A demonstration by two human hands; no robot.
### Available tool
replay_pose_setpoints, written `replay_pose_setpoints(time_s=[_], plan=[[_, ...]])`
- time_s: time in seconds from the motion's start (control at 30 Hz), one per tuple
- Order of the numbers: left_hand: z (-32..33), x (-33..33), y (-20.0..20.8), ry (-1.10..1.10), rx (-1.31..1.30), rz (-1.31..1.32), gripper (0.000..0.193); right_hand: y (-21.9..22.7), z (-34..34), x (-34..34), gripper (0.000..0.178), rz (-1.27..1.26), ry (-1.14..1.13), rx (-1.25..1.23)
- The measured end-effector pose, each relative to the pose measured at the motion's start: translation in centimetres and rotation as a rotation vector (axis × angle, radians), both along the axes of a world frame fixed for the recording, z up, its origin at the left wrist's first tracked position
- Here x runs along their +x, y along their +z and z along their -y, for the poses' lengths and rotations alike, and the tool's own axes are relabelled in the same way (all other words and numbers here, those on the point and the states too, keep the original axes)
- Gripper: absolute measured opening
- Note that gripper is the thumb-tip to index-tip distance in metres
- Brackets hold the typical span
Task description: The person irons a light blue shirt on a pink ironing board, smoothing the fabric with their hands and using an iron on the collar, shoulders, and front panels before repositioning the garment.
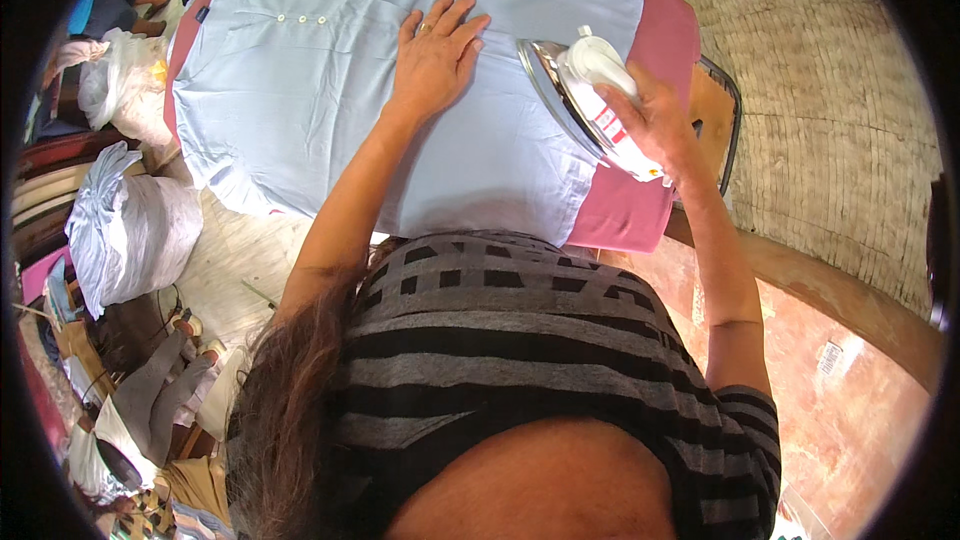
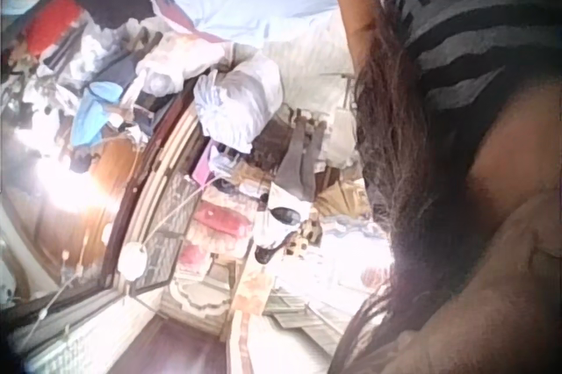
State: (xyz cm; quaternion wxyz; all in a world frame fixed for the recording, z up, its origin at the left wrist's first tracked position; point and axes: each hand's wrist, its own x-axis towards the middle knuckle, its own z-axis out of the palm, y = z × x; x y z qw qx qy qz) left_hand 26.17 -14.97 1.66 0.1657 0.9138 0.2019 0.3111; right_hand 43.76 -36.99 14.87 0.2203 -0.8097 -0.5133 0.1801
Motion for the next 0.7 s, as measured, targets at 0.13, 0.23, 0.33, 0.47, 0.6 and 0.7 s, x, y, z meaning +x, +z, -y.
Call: replay_pose_setpoints(time_s=[0.13,0.23,0.33,0.47,0.6,0.7], plan=[[-0.9,-0.4,0.6,0.012,-0.119,0.086,0.019,0.4,1.6,0.4,0.032,-0.116,0.019,0.006],[-1.8,0.0,1.2,0.04,-0.102,0.01,0.011,0.1,1.8,0.5,0.03,-0.109,0.106,0.037],[-2.9,0.7,1.2,0.038,-0.096,-0.008,0.006,0.1,0.9,0.5,0.03,-0.07,0.127,-0.007],[-3.5,1.1,0.8,0.01,-0.102,0.033,0.007,0.3,-1.6,0.0,0.029,0.006,0.116,-0.024],[-4.2,1.4,0.4,-0.036,-0.116,0.03,0.009,0.9,-3.7,-0.1,0.028,-0.078,0.082,-0.025],[-5.0,0.9,0.5,-0.049,-0.149,0.002,0.009,0.8,-3.9,0.2,0.03,-0.023,0.143,-0.028]])
